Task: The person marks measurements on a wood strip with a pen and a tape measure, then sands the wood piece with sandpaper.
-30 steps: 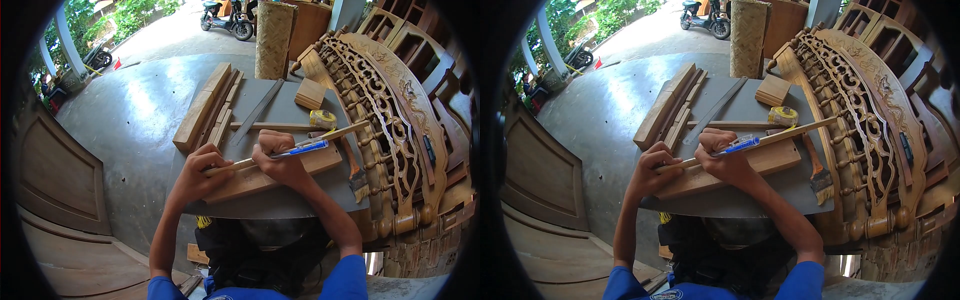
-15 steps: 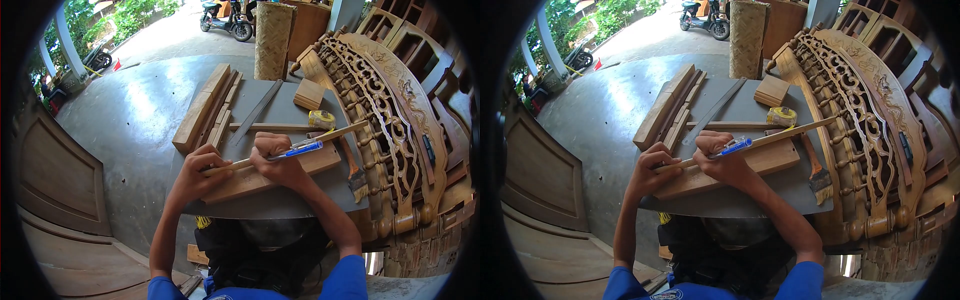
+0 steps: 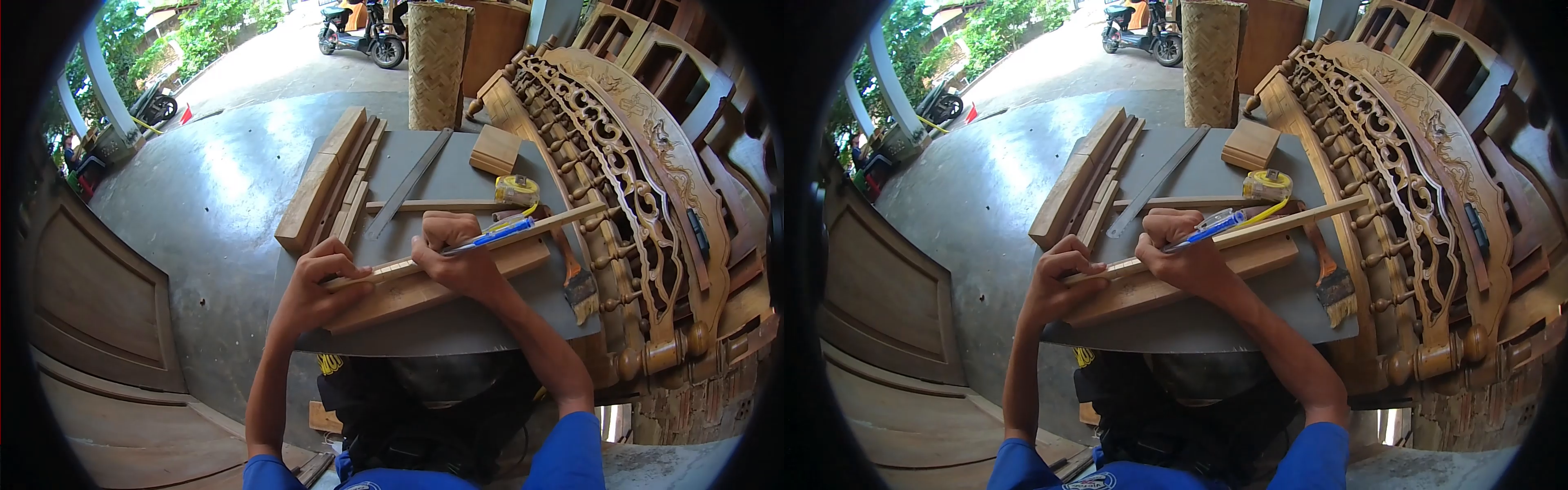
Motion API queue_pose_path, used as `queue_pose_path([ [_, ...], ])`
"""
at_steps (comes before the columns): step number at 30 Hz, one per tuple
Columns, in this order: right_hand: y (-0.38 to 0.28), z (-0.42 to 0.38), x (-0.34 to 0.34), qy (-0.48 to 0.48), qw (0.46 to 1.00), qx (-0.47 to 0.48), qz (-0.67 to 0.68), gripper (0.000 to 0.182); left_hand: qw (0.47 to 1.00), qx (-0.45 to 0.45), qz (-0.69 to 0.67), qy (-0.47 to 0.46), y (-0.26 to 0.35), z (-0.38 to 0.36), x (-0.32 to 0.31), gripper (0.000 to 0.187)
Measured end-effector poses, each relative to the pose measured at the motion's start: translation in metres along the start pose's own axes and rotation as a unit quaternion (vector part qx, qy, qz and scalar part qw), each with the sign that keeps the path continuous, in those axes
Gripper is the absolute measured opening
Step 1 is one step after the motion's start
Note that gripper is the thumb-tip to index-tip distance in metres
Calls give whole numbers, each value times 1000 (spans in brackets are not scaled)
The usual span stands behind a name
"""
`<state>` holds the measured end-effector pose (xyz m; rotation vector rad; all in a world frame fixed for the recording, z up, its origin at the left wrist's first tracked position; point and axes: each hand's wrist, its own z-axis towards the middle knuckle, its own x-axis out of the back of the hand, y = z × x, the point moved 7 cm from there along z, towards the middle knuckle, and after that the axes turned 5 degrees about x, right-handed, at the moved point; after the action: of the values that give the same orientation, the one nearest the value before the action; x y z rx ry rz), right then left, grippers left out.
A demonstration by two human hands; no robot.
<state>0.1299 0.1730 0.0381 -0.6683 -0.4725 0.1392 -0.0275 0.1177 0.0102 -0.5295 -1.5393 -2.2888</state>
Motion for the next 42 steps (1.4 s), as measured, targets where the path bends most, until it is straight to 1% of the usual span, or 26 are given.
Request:
queue_pose_path([
  [3, 0, 0, -1, -4, 1000, 3, -12, 26, 1000, -1, 1, -2, 0, 1, 0, 17],
  [6, 0, 0, -2, -17, 1000, 17, -19, 32, 1000, 2, -2, -5, -1, 0, 0, 18],
  [11, 0, 2, 0, -6, 1000, 24, 3, 32, 1000, 4, 3, -1, -1, 1, 1, 14],
  [14, 0, 2, -1, 0, 1000, 22, 4, 32, 1000, 19, -21, 1, -2, 2, 1, 15],
  [18, 1, 3, -2, 5, 1000, 21, 3, 31, 1000, 19, -18, 0, -5, 2, 1, 16],
  [21, 0, 1, -5, -21, 999, 36, -19, 31, 999, 25, -26, -3, -7, 2, 1, 17],
  [27, 1, 2, -3, -9, 999, 31, -5, 31, 1000, 13, -16, -7, -4, 2, 1, 17],
  [30, 7, 0, 0, -21, 1000, -4, 7, 33, 1000, 11, -11, -5, -3, 2, 2, 18],
  [33, 23, -4, 19, 81, 987, -90, 106, 31, 1000, 14, -17, -1, -7, 1, 1, 18],
  [36, 6, 2, 51, 178, 972, 19, 151, 22, 1000, 18, -7, 1, -5, 1, 2, 18],
  [38, -1, -14, 63, 189, 947, -115, 234, 16, 1000, 8, 20, -11, -2, 0, 3, 18],
  [40, -16, -35, 82, 159, 946, -170, 226, 20, 999, -7, 35, -14, 1, -2, 5, 17],
  [42, -38, -47, 101, 172, 958, -145, 180, 25, 998, -22, 53, -20, 4, -4, 4, 17],
])
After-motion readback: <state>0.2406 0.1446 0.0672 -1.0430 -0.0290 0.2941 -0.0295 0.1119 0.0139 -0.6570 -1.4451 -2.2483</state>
